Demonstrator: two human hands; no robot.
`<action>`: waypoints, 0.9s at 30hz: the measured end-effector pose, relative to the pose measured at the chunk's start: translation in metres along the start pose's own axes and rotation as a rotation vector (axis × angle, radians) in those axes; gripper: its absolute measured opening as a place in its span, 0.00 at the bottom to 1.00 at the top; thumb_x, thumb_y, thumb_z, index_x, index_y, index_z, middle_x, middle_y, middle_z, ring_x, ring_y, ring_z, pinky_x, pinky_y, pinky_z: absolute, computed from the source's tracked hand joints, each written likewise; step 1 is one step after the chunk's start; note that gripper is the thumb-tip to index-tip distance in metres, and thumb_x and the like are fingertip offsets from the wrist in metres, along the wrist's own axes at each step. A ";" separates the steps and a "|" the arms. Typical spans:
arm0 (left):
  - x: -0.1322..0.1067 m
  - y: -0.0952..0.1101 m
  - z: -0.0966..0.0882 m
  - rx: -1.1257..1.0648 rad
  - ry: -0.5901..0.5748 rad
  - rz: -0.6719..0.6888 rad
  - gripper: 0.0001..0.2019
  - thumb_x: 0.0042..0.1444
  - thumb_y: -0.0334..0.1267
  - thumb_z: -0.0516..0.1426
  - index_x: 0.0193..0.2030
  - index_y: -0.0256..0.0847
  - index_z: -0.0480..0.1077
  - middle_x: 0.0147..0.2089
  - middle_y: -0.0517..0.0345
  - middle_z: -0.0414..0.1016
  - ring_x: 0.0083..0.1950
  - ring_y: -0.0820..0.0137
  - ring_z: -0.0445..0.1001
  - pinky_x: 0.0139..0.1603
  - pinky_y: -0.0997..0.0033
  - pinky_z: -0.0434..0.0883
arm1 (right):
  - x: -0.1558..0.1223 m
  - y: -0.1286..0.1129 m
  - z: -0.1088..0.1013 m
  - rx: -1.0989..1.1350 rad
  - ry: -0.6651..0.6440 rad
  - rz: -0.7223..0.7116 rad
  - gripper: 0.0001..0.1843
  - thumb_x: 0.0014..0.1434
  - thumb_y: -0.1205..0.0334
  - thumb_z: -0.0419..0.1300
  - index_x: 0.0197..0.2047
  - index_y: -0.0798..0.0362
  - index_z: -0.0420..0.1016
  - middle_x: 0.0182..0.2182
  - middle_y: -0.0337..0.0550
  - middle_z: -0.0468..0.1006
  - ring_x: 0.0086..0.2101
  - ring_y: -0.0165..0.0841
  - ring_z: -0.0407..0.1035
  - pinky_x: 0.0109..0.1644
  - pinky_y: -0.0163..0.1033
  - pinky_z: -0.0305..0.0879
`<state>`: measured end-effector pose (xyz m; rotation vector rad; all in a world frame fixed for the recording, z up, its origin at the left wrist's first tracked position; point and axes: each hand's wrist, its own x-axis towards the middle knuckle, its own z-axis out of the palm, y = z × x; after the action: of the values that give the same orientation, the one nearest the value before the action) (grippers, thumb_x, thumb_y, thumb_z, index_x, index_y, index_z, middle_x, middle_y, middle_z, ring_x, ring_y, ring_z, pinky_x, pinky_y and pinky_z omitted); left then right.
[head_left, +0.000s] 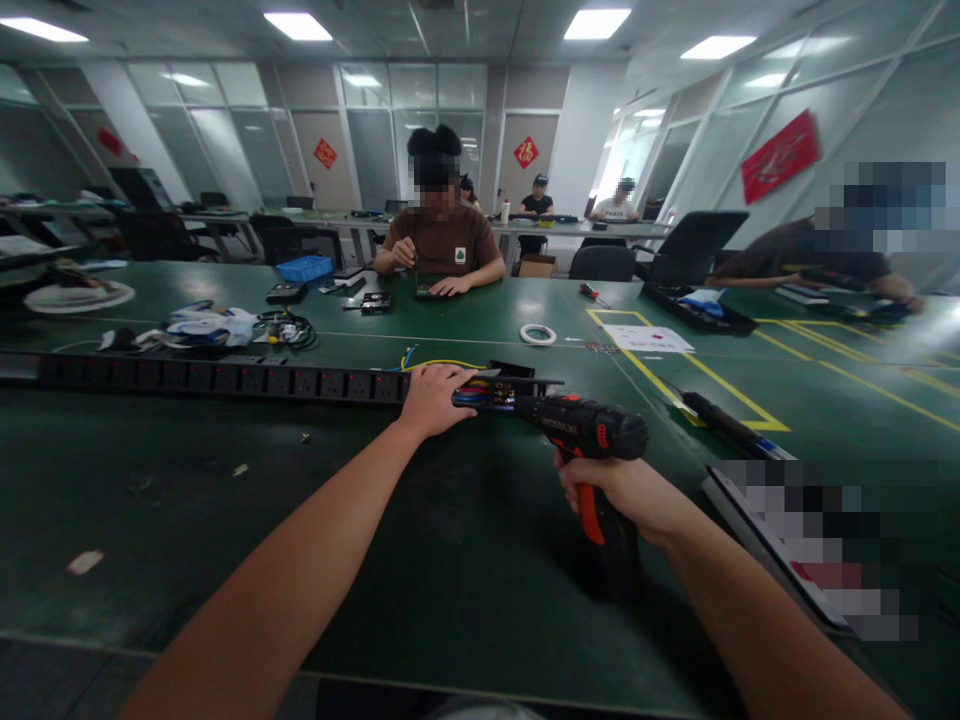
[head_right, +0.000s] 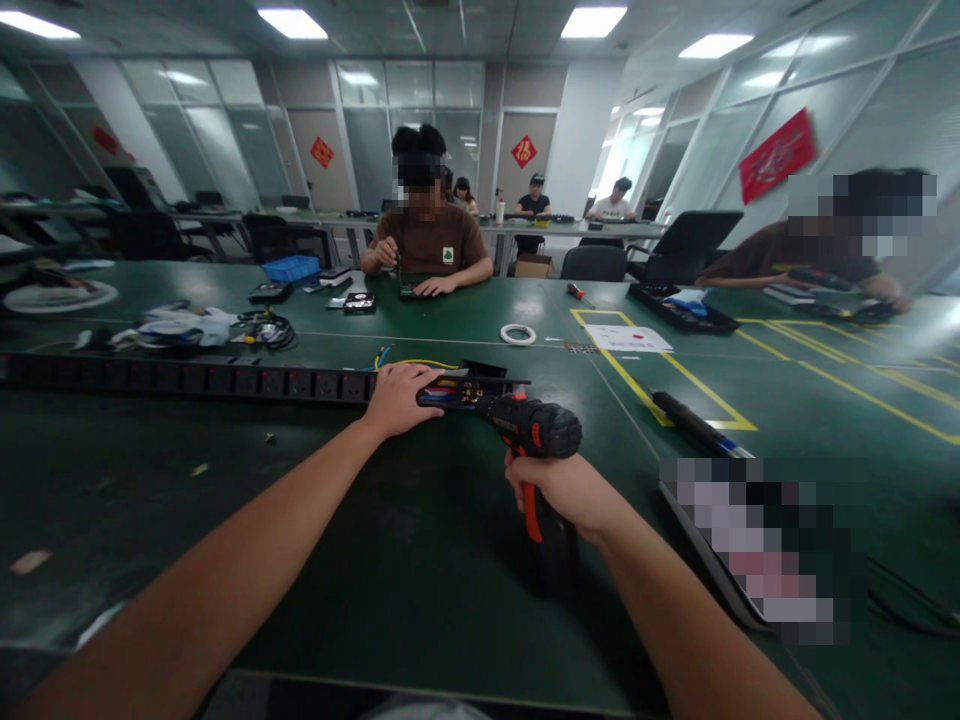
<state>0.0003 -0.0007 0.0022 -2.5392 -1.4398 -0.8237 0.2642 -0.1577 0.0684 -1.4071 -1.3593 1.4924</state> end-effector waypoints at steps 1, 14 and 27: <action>0.000 0.000 0.000 0.003 0.002 0.002 0.34 0.52 0.55 0.67 0.65 0.54 0.69 0.61 0.53 0.73 0.63 0.51 0.66 0.64 0.47 0.56 | 0.000 0.001 0.000 0.001 0.002 -0.001 0.04 0.45 0.65 0.62 0.29 0.52 0.73 0.19 0.36 0.72 0.22 0.32 0.67 0.29 0.37 0.65; 0.000 0.002 -0.001 0.021 0.012 0.007 0.33 0.52 0.55 0.67 0.64 0.53 0.69 0.61 0.54 0.74 0.62 0.52 0.67 0.62 0.48 0.57 | 0.002 0.003 -0.003 -0.006 -0.012 0.009 0.04 0.46 0.64 0.63 0.29 0.52 0.73 0.19 0.36 0.73 0.23 0.33 0.68 0.29 0.37 0.64; 0.000 0.001 -0.001 0.011 0.001 0.003 0.34 0.52 0.55 0.67 0.65 0.53 0.69 0.61 0.54 0.74 0.63 0.51 0.67 0.63 0.48 0.56 | 0.002 0.004 -0.003 0.001 -0.010 0.001 0.05 0.46 0.65 0.63 0.29 0.52 0.73 0.19 0.36 0.72 0.22 0.33 0.68 0.30 0.38 0.65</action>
<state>0.0007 -0.0016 0.0028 -2.5319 -1.4363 -0.8140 0.2672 -0.1564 0.0650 -1.4012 -1.3640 1.5025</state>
